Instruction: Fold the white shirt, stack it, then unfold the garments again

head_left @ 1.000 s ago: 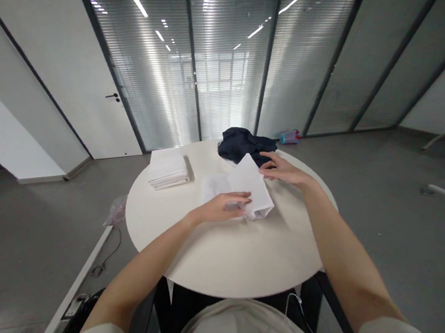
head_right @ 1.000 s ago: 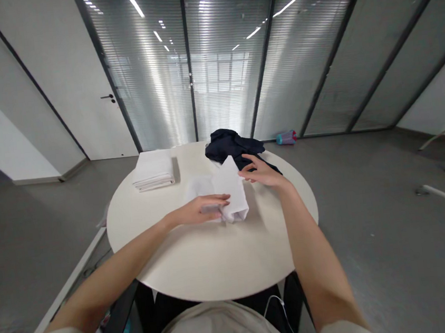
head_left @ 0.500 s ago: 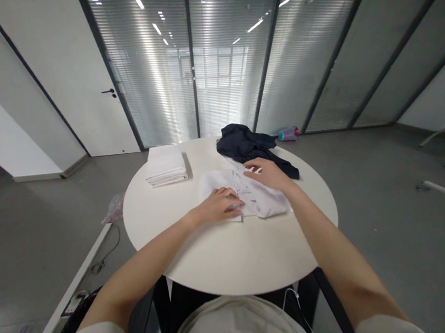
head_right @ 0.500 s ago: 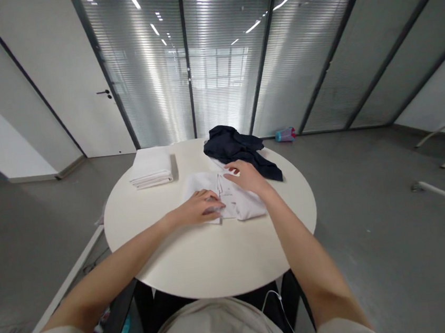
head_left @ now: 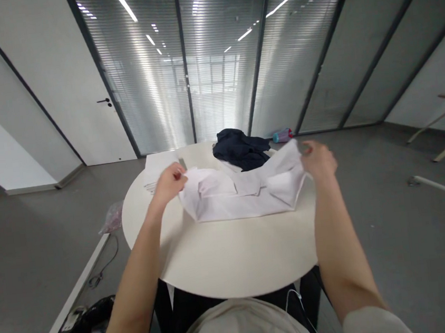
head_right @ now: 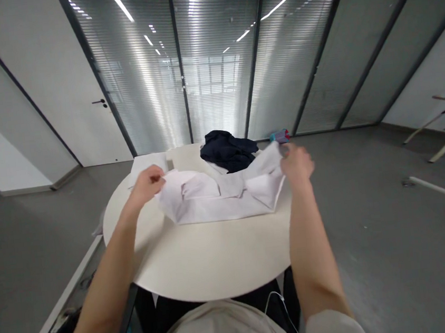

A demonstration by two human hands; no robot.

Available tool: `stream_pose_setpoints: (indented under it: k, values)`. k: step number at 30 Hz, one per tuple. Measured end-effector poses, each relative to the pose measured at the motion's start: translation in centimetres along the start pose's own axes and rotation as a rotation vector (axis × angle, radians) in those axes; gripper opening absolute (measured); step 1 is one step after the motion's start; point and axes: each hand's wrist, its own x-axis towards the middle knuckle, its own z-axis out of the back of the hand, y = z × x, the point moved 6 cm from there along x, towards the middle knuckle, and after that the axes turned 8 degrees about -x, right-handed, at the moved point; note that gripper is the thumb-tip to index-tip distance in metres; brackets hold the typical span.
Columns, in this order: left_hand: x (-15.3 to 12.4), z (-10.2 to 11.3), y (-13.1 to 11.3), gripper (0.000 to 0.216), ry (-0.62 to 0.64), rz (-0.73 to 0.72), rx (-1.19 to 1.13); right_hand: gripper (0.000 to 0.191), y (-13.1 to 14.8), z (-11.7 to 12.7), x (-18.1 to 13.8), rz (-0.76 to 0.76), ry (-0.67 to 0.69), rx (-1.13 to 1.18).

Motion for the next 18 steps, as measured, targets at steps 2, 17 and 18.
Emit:
stream_pose_setpoints:
  k: [2, 17, 18]
  values:
    - [-0.1, 5.6, 0.2, 0.016, -0.475, -0.002, -0.045, 0.050, -2.4, 3.3, 0.2, -0.139, -0.357, 0.058]
    - [-4.7, -9.0, -3.8, 0.021, 0.734, -0.264, 0.092, 0.018, 10.0, -10.0, -8.5, 0.693, 0.497, -0.186]
    - [-5.3, -10.0, -3.5, 0.021, 0.813, -0.276, 0.100, 0.019, 9.8, -9.7, -8.0, 0.628, 0.438, -0.148]
